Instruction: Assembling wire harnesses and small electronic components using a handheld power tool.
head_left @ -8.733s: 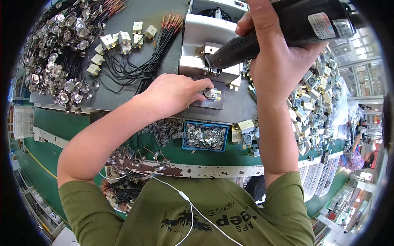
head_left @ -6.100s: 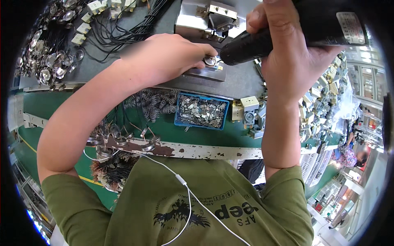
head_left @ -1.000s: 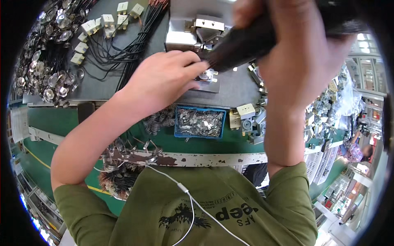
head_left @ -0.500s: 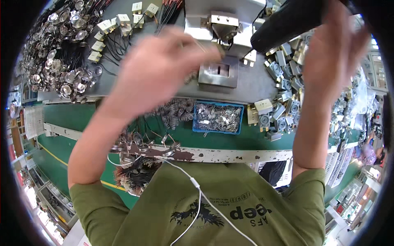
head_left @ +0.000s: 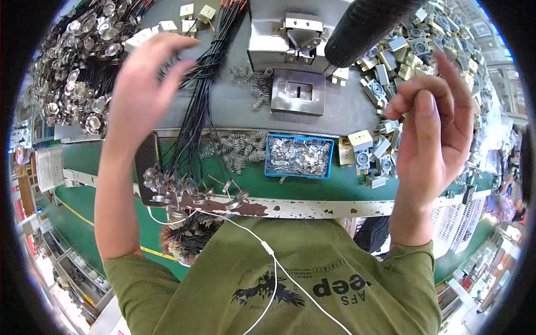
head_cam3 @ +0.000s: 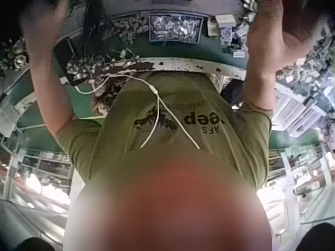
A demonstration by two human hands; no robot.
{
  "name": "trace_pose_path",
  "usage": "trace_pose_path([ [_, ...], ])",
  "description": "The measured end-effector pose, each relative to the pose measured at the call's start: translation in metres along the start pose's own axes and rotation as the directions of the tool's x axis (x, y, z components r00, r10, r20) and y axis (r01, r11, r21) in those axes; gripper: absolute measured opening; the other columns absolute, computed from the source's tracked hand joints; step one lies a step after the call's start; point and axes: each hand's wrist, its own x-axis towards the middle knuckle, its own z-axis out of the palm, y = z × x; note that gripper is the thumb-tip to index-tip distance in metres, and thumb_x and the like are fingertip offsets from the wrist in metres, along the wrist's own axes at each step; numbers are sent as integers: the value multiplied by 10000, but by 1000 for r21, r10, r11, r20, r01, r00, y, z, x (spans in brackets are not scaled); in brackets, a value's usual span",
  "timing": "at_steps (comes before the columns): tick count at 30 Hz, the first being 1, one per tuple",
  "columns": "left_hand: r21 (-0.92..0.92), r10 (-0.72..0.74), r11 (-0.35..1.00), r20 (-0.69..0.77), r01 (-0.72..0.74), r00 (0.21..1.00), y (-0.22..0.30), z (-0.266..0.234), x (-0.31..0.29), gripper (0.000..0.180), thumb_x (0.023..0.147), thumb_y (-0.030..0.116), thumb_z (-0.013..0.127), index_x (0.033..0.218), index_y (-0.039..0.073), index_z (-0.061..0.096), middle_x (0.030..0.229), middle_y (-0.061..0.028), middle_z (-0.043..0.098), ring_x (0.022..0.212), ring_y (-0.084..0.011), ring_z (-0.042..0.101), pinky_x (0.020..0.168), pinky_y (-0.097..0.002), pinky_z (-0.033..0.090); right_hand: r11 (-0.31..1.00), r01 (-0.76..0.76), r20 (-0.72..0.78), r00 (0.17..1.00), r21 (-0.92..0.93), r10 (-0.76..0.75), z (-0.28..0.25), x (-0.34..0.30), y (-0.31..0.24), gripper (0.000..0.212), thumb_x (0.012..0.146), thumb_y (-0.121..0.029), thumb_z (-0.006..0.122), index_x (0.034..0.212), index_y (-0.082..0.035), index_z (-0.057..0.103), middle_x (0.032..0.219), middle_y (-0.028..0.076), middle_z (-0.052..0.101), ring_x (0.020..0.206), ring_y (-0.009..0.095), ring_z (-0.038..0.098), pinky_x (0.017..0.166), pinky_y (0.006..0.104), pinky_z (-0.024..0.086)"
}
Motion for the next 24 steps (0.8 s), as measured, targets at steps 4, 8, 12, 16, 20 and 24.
trace_pose_path([
  [4, 63, 140, 985, 258, -162, 956, 8, 37, -5, 175, 883, 152, 725, 1038, 77, 696, 990, -80, 700, 970, -291, 657, 871, -412, 517, 975, -57, -7, 998, -216, 57, -4, 10, 11, 279, 1021, 26, 578, 1288, 73, 643, 1047, 168, 742, 852, 151, 676, 762, 284, 568],
  [8, 177, 165, 959, 293, -223, 942, 15, 57, -3, 145, 849, 159, 744, 964, 98, 680, 920, -48, 661, 940, -259, 641, 818, -393, 494, 944, -37, 35, 998, -327, 52, -21, 2, 7, 298, 1011, 12, 624, 1305, 34, 668, 1070, 131, 754, 959, 153, 705, 856, 293, 577],
  [12, 210, 187, 947, 247, -241, 951, 15, 65, -7, 175, 809, 157, 763, 931, 95, 654, 860, -47, 622, 913, -245, 621, 789, -392, 479, 682, -293, -35, 930, -670, 365, -60, 19, 3, 517, 943, -46, 710, 1445, -122, 611, 1204, 110, 729, 1060, 165, 684, 939, 328, 544],
  [16, 186, 199, 952, 220, -242, 955, 18, 67, -8, 204, 816, 141, 757, 946, 80, 611, 864, -64, 615, 903, -250, 626, 791, -393, 480, 532, -199, -46, 957, -823, 286, -88, 13, 27, 323, 934, -69, 727, 1252, -37, 691, 1138, 107, 741, 957, 176, 695, 864, 312, 544],
  [20, 115, 127, 980, 278, -164, 952, 17, 63, -11, 182, 862, 97, 717, 1006, 62, 610, 926, -92, 622, 888, -288, 636, 807, -413, 491, 363, -73, 13, 973, -929, 229, -82, 33, 37, 324, 925, -67, 703, 1249, -77, 691, 1169, 118, 716, 1055, 262, 676, 948, 363, 529],
  [24, 3, 124, 992, 250, -129, 960, 21, 60, -5, 219, 879, 94, 704, 1084, 62, 632, 931, -109, 631, 928, -305, 643, 850, -421, 501, 38, 324, 326, 932, -945, 159, -92, 59, 80, 388, 890, -32, 656, 1271, -105, 668, 1423, 95, 605, 1342, 325, 516, 1119, 463, 423],
])
